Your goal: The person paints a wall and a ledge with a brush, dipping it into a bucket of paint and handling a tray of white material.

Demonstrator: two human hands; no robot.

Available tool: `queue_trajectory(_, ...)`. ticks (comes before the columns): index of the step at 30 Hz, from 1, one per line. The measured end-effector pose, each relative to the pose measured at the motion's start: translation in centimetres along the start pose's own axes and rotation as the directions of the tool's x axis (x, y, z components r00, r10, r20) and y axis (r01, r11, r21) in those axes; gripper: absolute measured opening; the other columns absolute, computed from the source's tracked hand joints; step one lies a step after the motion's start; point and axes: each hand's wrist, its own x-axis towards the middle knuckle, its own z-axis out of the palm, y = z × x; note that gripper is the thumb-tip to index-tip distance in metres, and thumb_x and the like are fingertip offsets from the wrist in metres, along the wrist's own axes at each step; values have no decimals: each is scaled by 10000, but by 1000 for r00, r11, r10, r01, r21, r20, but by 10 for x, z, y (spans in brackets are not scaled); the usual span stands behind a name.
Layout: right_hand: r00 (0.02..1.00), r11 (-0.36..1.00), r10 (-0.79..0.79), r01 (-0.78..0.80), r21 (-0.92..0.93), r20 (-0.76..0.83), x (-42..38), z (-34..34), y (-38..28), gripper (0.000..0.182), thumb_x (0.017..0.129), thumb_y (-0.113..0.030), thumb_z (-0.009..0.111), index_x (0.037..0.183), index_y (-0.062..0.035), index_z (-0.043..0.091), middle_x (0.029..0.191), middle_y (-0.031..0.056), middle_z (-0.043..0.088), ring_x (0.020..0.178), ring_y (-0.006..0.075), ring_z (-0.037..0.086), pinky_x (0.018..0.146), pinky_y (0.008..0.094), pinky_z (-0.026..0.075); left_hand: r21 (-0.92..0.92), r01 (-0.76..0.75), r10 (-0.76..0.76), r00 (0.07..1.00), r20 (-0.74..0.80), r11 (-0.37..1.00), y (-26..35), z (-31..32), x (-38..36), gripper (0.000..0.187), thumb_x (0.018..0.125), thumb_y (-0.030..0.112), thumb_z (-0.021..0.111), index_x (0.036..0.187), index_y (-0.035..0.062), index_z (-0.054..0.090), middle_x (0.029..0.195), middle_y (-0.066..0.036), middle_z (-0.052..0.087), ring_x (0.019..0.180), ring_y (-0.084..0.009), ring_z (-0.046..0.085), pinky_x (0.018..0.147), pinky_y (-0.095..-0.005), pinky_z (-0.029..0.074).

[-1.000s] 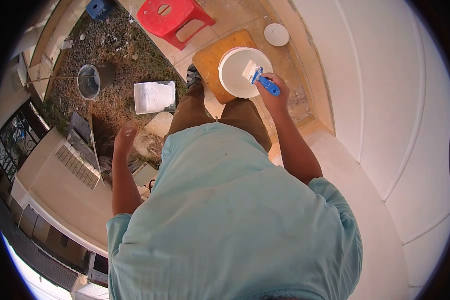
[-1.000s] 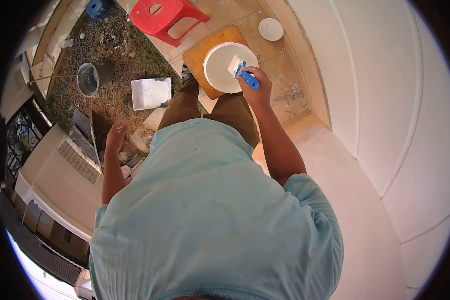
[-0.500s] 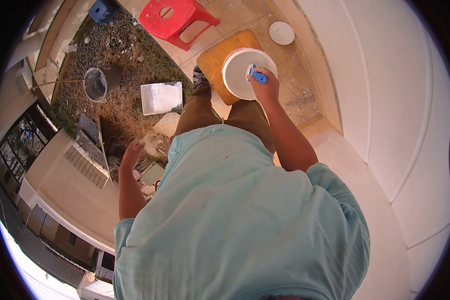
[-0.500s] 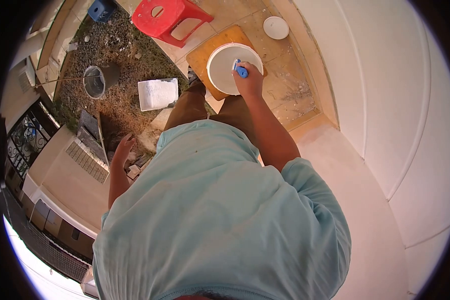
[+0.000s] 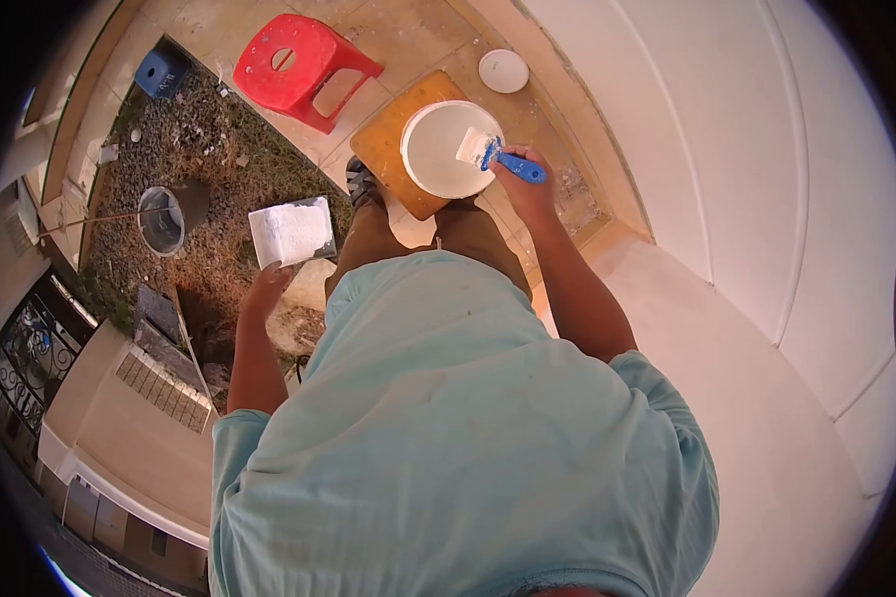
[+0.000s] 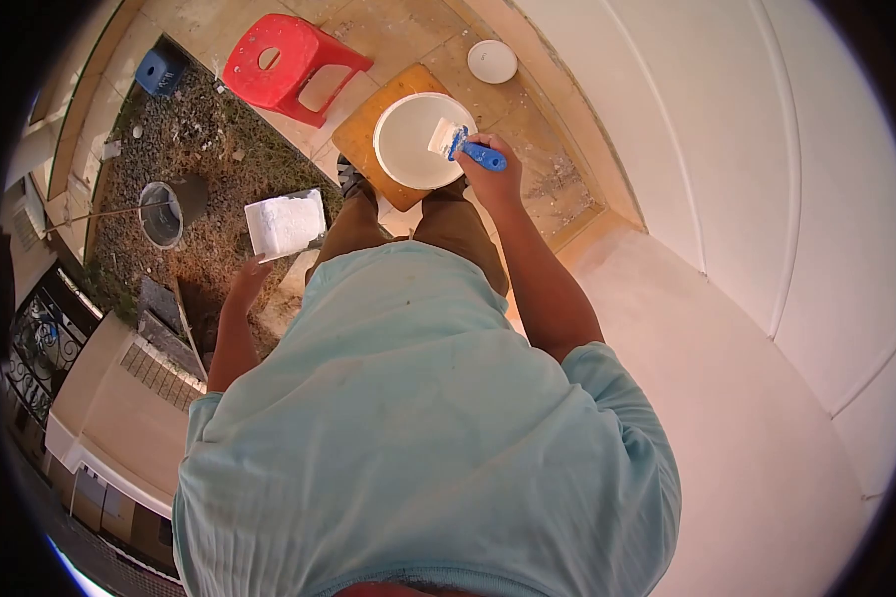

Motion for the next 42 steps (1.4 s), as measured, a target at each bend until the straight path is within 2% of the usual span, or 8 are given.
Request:
queue_trajectory(11,940,927,-225,288,-239,257,35,54,33,287,692,-88,798,944,-69,661,918,125,678,860,295,669,750,365,528,-224,246,-272,958,-90,943,-69,10,-96,563,948,406,583,1419,122,460,1360,-180,547,1266,-309,515,1027,-421,408)
queue_trajectory(15,976,980,-149,167,-104,160,26,26,25,272,730,-79,785,970,-43,662,947,105,697,833,220,688,733,328,539,-172,245,-269,954,-132,954,-123,26,-95,567,951,428,569,1415,120,466,1361,-169,549,1263,-320,516,1031,-426,409)
queue_trajectory(18,931,856,331,-365,367,153,10,-7,4,192,841,-53,713,1008,12,645,947,96,673,838,179,672,754,288,571,-249,220,-242,969,-59,943,-185,58,-59,563,947,443,556,1399,113,492,1379,-179,529,1250,-323,521,1032,-424,406)
queue_trajectory(21,874,651,469,-442,618,131,-5,-30,7,225,870,-42,672,1081,13,617,996,118,664,860,206,670,796,325,579,-245,366,-359,930,76,898,-79,44,-84,565,941,432,567,1383,86,505,1376,-186,526,1242,-315,525,1031,-413,401)
queue_trajectory(31,867,587,493,-392,709,71,-17,-26,24,226,891,-64,650,1104,-2,606,996,103,664,859,206,665,809,331,571,-176,-123,71,959,-275,977,-9,-33,-13,536,938,368,584,1342,22,517,1287,-202,592,1204,-310,559,1011,-396,410)
queue_trajectory(34,904,796,427,-380,471,6,-10,-4,20,201,853,-94,696,1031,-21,637,920,87,678,837,203,667,778,324,558,-131,-134,82,936,-342,982,-3,-43,-21,520,942,351,584,1339,21,519,1260,-205,609,1171,-294,583,981,-387,433)
queue_trajectory(36,1000,997,8,-9,-72,-14,-4,5,18,225,776,-107,758,960,-35,652,867,94,683,808,219,668,742,338,538,-85,-113,79,940,-331,990,-10,-36,-32,525,940,354,588,1345,28,517,1248,-203,616,1164,-294,586,977,-385,437)
queue_trajectory(42,929,916,-355,367,-163,99,17,38,28,312,688,-182,823,897,-73,619,895,121,657,822,320,645,728,391,521,-166,112,-142,973,-180,980,-81,20,-75,550,941,386,591,1378,64,502,1254,-197,613,1177,-301,578,985,-386,430)
